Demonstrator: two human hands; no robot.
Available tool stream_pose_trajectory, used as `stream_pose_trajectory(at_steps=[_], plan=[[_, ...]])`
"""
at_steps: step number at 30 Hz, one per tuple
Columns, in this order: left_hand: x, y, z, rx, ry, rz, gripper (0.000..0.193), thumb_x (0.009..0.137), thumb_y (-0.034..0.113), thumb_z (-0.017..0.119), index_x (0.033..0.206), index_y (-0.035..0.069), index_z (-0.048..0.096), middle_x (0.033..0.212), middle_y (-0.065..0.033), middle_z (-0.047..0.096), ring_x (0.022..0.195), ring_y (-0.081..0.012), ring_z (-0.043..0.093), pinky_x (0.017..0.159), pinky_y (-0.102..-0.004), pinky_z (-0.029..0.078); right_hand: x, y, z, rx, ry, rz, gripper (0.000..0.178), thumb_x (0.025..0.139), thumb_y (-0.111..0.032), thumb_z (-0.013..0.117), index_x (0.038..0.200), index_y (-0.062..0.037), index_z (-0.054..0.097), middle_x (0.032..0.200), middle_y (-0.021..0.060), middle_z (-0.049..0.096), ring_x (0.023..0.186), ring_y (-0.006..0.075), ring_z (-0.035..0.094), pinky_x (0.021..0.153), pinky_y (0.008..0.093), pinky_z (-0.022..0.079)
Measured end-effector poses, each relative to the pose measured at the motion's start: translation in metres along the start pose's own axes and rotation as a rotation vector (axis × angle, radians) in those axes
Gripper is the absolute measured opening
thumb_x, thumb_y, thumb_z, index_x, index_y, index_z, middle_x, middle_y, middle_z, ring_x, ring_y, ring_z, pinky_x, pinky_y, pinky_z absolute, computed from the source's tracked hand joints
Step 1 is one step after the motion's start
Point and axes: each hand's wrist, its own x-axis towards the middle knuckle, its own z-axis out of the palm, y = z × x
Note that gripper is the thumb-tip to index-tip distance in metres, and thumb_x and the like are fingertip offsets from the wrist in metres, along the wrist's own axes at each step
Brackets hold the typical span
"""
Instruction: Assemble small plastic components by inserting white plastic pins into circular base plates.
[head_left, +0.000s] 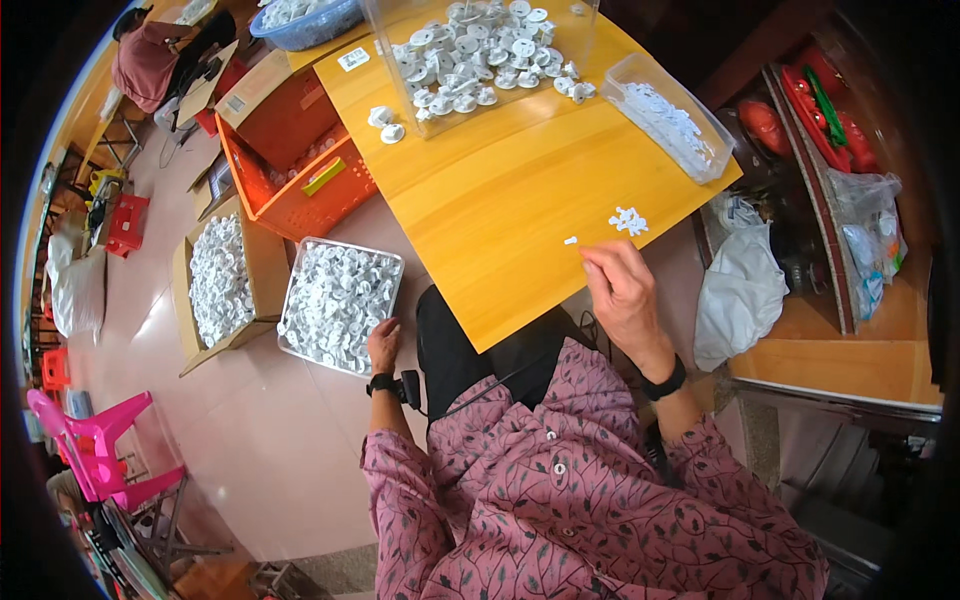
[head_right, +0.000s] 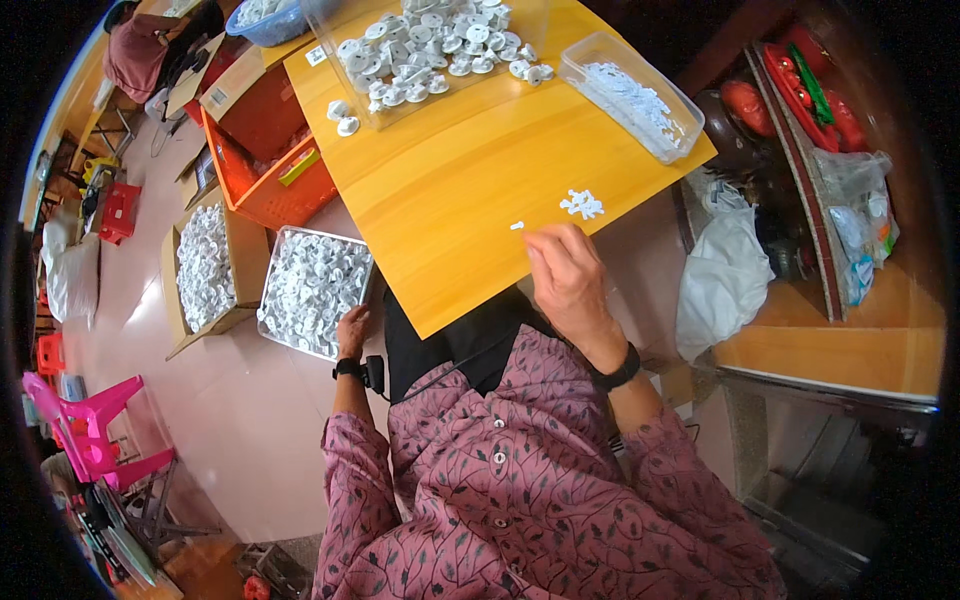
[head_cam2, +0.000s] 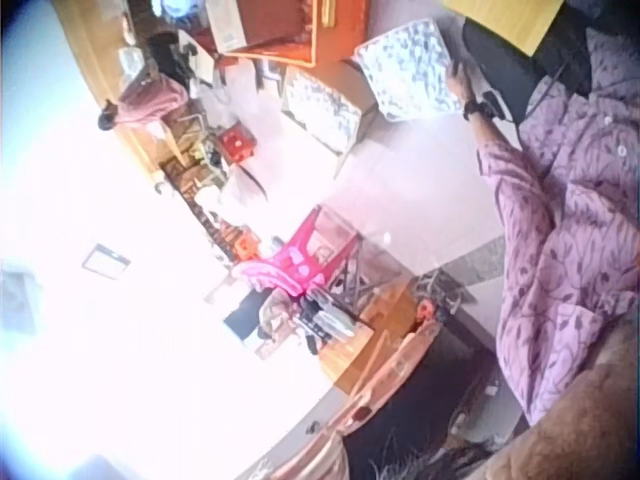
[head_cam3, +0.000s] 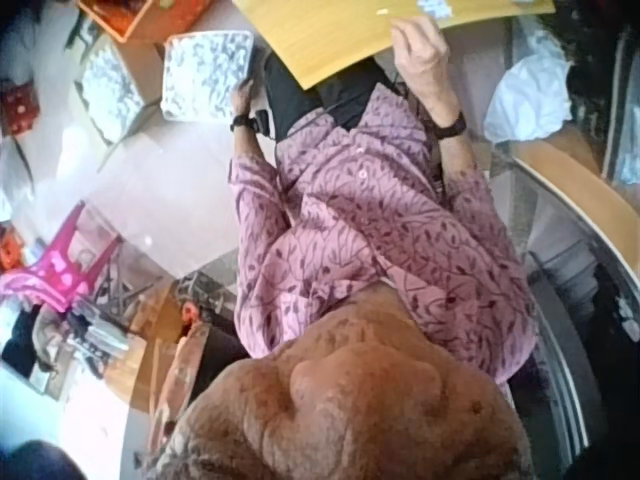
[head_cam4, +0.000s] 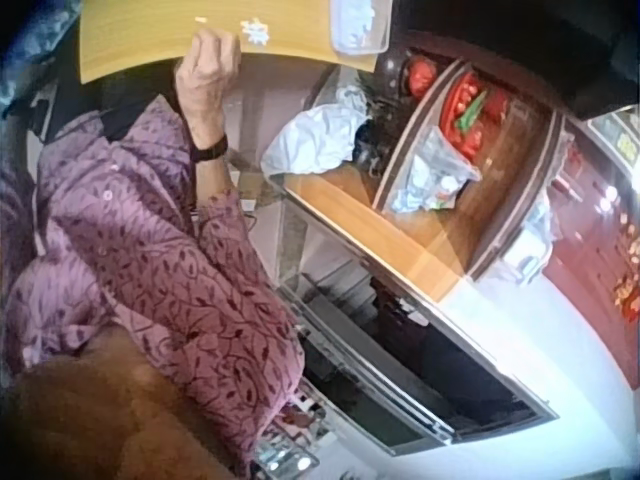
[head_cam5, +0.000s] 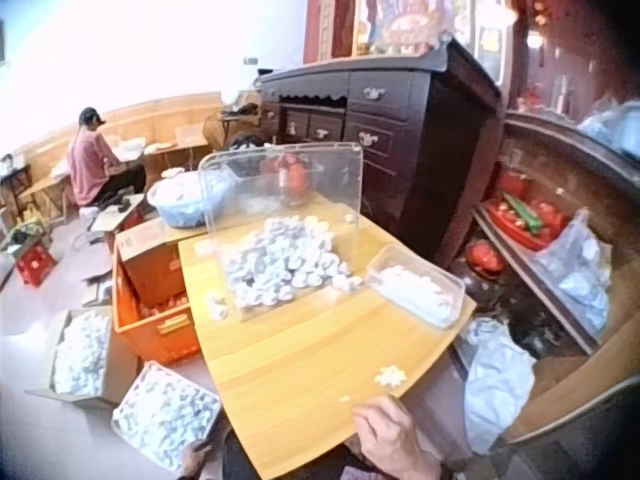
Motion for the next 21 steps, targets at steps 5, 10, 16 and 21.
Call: stream_pose_trajectory(at_steps=[5,10,16,21], plan=[[-0.019,0.029,-0.012,-0.191,-0.098,-0.220,0.033,0.090,0.024,0.068,0.118,0.005,0.071,0.095,-0.0059,0.071,0.078,-0.0147,0.064,0.074,-0.0288,0.053,0.008,0.010,0.004,-0.215,-0.025,-0.090,0.015,0.087,-0.001,0.061,0.101,-0.0005,0.066,0.098,0.0121,0.059,0.093,0.0311,0.059,0.082,0.0409,0.047],[-0.032,0.053,-0.032,-0.516,-0.078,-0.272,0.037,0.092,0.025,0.071,0.117,-0.002,0.068,0.095,-0.0053,0.070,0.080,-0.0127,0.067,0.072,-0.0246,0.055,0.008,0.006,-0.002,-0.237,-0.139,-0.132,0.021,0.087,-0.002,0.060,0.107,0.0016,0.065,0.102,0.0134,0.058,0.096,0.0315,0.057,0.086,0.0413,0.045],[-0.039,0.170,-0.069,-0.606,0.017,0.017,0.034,0.093,0.025,0.071,0.114,-0.001,0.069,0.092,-0.0052,0.069,0.078,-0.0111,0.065,0.075,-0.0256,0.054,0.004,0.003,-0.027,-0.140,-0.288,-0.132,0.025,0.086,-0.005,0.063,0.110,0.0021,0.063,0.114,0.0119,0.058,0.103,0.0304,0.055,0.091,0.0415,0.044],[-0.088,0.308,-0.072,-0.560,0.056,0.199,0.033,0.096,0.021,0.068,0.119,-0.002,0.067,0.097,-0.0054,0.070,0.082,-0.0112,0.065,0.077,-0.0260,0.054,0.001,0.010,-0.028,-0.062,-0.285,-0.151,0.029,0.081,-0.006,0.069,0.109,0.0019,0.064,0.114,0.0097,0.058,0.104,0.0289,0.055,0.091,0.0400,0.045]])
